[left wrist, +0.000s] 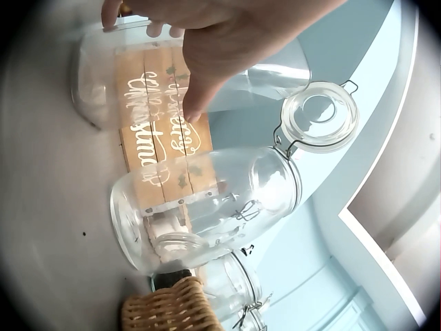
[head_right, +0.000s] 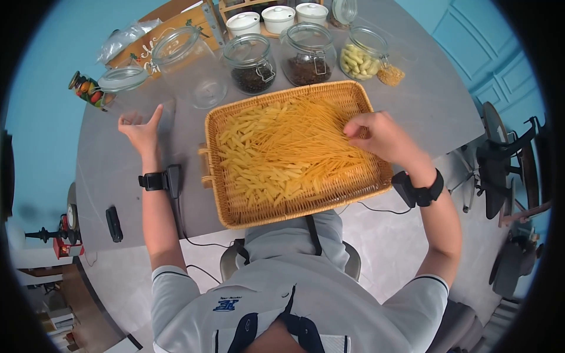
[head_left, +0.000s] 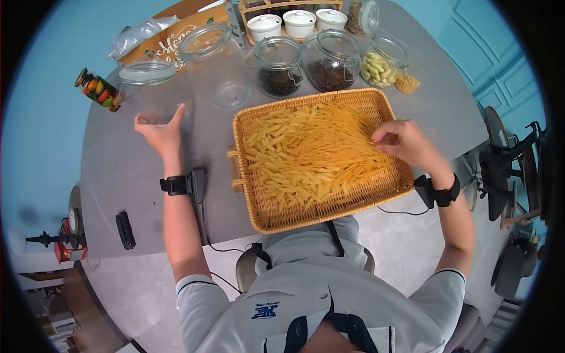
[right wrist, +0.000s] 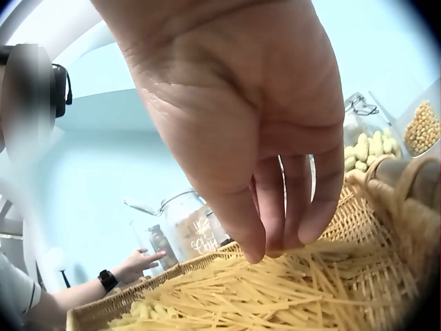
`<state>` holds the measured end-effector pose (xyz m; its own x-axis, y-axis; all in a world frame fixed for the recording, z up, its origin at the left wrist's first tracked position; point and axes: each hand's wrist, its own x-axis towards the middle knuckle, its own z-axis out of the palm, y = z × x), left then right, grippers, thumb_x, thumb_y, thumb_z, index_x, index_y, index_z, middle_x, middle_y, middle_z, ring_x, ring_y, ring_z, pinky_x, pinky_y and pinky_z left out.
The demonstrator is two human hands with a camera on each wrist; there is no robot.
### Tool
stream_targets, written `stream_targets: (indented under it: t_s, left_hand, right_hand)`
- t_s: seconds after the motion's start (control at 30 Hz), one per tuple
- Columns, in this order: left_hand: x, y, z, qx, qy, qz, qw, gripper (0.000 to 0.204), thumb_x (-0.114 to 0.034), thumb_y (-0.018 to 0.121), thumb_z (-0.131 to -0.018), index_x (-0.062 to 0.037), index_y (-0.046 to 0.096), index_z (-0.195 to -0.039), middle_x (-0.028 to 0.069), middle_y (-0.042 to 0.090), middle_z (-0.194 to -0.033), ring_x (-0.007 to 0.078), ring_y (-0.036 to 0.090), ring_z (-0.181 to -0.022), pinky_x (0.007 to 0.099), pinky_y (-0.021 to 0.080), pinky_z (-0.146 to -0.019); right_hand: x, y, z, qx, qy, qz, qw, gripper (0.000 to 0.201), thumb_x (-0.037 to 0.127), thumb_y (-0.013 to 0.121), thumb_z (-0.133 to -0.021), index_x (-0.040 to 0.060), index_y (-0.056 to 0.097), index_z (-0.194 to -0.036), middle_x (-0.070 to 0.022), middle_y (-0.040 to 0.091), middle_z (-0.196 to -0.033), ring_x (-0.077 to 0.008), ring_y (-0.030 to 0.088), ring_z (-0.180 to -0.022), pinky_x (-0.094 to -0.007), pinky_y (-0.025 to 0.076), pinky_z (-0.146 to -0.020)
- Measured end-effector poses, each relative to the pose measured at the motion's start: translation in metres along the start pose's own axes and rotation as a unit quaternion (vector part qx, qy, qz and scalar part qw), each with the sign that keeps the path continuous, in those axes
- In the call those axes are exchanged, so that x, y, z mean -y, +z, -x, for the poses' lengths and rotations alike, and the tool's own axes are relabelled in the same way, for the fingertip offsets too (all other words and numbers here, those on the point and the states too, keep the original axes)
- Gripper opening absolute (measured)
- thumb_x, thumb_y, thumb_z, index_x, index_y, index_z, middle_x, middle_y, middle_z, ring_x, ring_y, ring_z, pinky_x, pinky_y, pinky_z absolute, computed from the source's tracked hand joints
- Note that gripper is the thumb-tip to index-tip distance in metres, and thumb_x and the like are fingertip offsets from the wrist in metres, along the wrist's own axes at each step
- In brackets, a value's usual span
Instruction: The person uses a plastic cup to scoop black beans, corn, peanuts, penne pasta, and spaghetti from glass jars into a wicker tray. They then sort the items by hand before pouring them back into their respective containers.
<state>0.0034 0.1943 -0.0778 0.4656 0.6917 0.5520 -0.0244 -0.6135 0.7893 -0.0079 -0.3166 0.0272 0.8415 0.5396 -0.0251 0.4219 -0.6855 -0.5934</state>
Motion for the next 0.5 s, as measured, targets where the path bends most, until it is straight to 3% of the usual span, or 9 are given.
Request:
stream_targets:
  t_s: [0.07,0.1,0.33,0.37,0.47,0.5]
  left_hand:
    - [0.000,-0.007,-0.002,0.007,0.014,-0.016,1.000,0.119,-0.034,0.099,-0.064,0.0124,0.027,-0.145,0.0258,0.048,-0.134,0.0359,0.055,-0.123,0.0453,0.046,-0.106]
    - [-0.002,-0.011,-0.002,0.009,0.016,-0.017,1.000,0.121,-0.035,0.099,-0.064,0.0136,0.025,-0.147,0.0270,0.048,-0.136,0.0368,0.054,-0.125,0.0453,0.045,-0.107]
    - [-0.002,-0.010,-0.003,0.010,0.007,-0.011,1.000,0.124,-0.037,0.097,-0.067,0.0144,0.021,-0.150,0.0325,0.042,-0.144,0.0405,0.047,-0.135,0.0463,0.042,-0.111]
    - [0.001,-0.005,-0.004,-0.003,0.023,-0.020,1.000,0.116,-0.032,0.095,-0.071,0.0066,0.023,-0.152,0.0270,0.045,-0.142,0.0369,0.051,-0.131,0.0451,0.045,-0.107]
    - [-0.012,-0.011,-0.002,0.033,-0.011,0.011,0.999,0.106,-0.030,0.095,-0.071,0.0036,0.031,-0.149,0.0233,0.052,-0.135,0.0328,0.058,-0.123,0.0431,0.048,-0.102]
    - [-0.012,-0.010,-0.001,0.003,0.013,0.014,1.000,0.100,-0.029,0.095,-0.071,0.0014,0.036,-0.145,0.0207,0.056,-0.130,0.0298,0.062,-0.116,0.0416,0.051,-0.097]
  right_hand:
    - [0.003,0.008,-0.008,-0.009,-0.063,0.067,0.996,0.024,0.003,0.080,-0.078,-0.0008,0.072,-0.100,-0.0133,0.074,-0.099,-0.0310,0.071,-0.094,-0.0387,0.055,-0.085]
    - [-0.002,0.012,-0.010,-0.003,-0.053,0.068,0.996,0.033,0.008,0.083,-0.075,-0.0005,0.071,-0.104,-0.0138,0.072,-0.108,-0.0346,0.067,-0.102,-0.0410,0.053,-0.092]
    - [0.003,0.023,-0.006,-0.045,-0.025,0.105,0.993,0.072,0.015,0.087,-0.072,0.0013,0.057,-0.136,-0.0167,0.058,-0.137,-0.0360,0.056,-0.126,-0.0406,0.046,-0.106]
    - [0.009,0.022,-0.007,-0.033,-0.008,0.092,0.995,0.076,0.017,0.088,-0.072,0.0026,0.055,-0.139,-0.0170,0.056,-0.138,-0.0366,0.054,-0.129,-0.0416,0.045,-0.108]
    - [0.002,0.026,-0.011,-0.012,-0.008,0.068,0.998,0.077,0.015,0.087,-0.072,0.0026,0.053,-0.140,-0.0163,0.058,-0.135,-0.0360,0.056,-0.125,-0.0409,0.046,-0.104]
    - [0.001,0.026,-0.013,-0.001,-0.012,0.064,0.998,0.075,0.013,0.086,-0.072,0.0023,0.054,-0.139,-0.0161,0.059,-0.133,-0.0356,0.058,-0.123,-0.0405,0.047,-0.102]
